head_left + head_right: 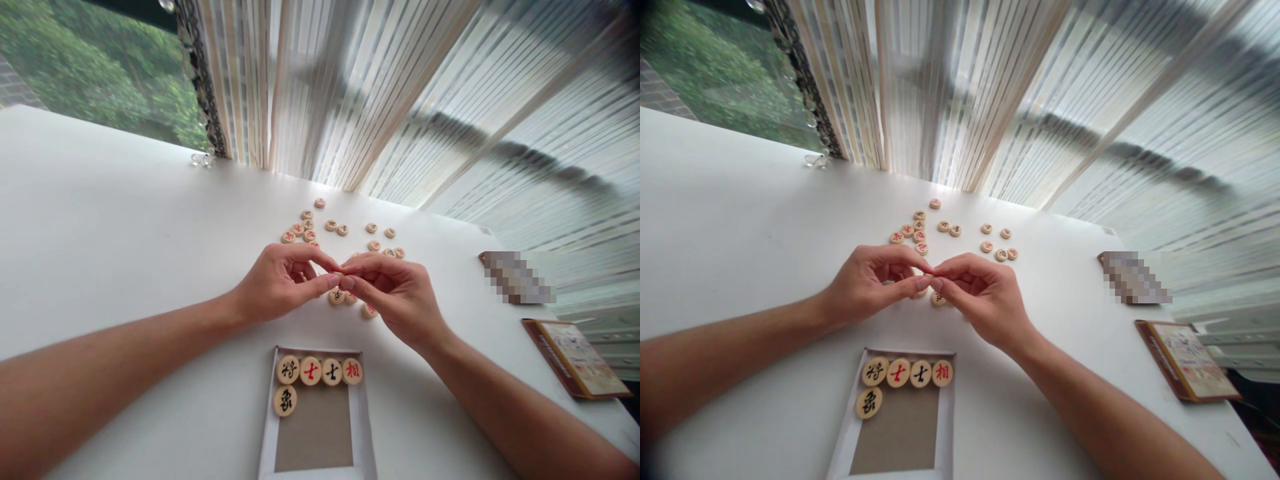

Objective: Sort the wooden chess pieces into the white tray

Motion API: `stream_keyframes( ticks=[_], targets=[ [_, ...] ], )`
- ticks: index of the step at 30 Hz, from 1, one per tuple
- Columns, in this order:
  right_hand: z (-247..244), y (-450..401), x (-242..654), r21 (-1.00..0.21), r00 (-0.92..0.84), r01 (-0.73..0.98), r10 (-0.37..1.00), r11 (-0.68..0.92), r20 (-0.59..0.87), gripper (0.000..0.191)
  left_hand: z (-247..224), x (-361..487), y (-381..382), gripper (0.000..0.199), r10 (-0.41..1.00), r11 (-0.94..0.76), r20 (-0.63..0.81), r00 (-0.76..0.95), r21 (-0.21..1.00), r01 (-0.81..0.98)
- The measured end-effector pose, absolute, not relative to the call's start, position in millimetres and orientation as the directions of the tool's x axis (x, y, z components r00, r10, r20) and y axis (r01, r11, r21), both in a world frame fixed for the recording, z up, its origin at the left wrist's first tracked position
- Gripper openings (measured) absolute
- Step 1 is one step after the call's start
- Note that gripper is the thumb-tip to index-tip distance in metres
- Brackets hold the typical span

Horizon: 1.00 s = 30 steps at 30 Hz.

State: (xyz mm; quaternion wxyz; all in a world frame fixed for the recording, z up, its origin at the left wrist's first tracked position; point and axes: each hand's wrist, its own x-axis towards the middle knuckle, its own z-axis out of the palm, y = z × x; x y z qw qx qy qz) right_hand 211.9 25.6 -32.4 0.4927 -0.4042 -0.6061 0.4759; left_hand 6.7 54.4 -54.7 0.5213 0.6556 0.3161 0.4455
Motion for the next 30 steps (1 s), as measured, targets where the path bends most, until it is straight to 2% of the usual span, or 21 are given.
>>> stream_keyframes(
  ticks=[9,17,25,30],
  targets=[
    [-35.0,26.6,212.0,-0.983,-0.195,-0.007,0.964,0.184,0.182,0.019,-54.7,7.7,55.2,0.023,0.876,-0.223,0.228,0.425,0.973,-0.064],
    [-44.8,30.7,222.1,-0.995,-0.221,-0.086,0.973,0.046,0.064,0.020,-54.8,6.8,57.3,0.023,0.884,-0.161,0.197,0.425,0.980,-0.118],
    [-40.9,32.6,217.9,-0.979,-0.222,-0.188,0.975,-0.072,-0.029,0.022,-53.6,6.9,59.5,0.014,0.873,-0.132,0.204,0.443,0.973,-0.188],
    [-38.9,33.4,217.1,-0.969,-0.241,-0.209,0.968,-0.129,-0.077,0.027,-55.0,6.9,61.0,0.020,0.885,-0.088,0.160,0.438,0.980,-0.180]
  ],
)
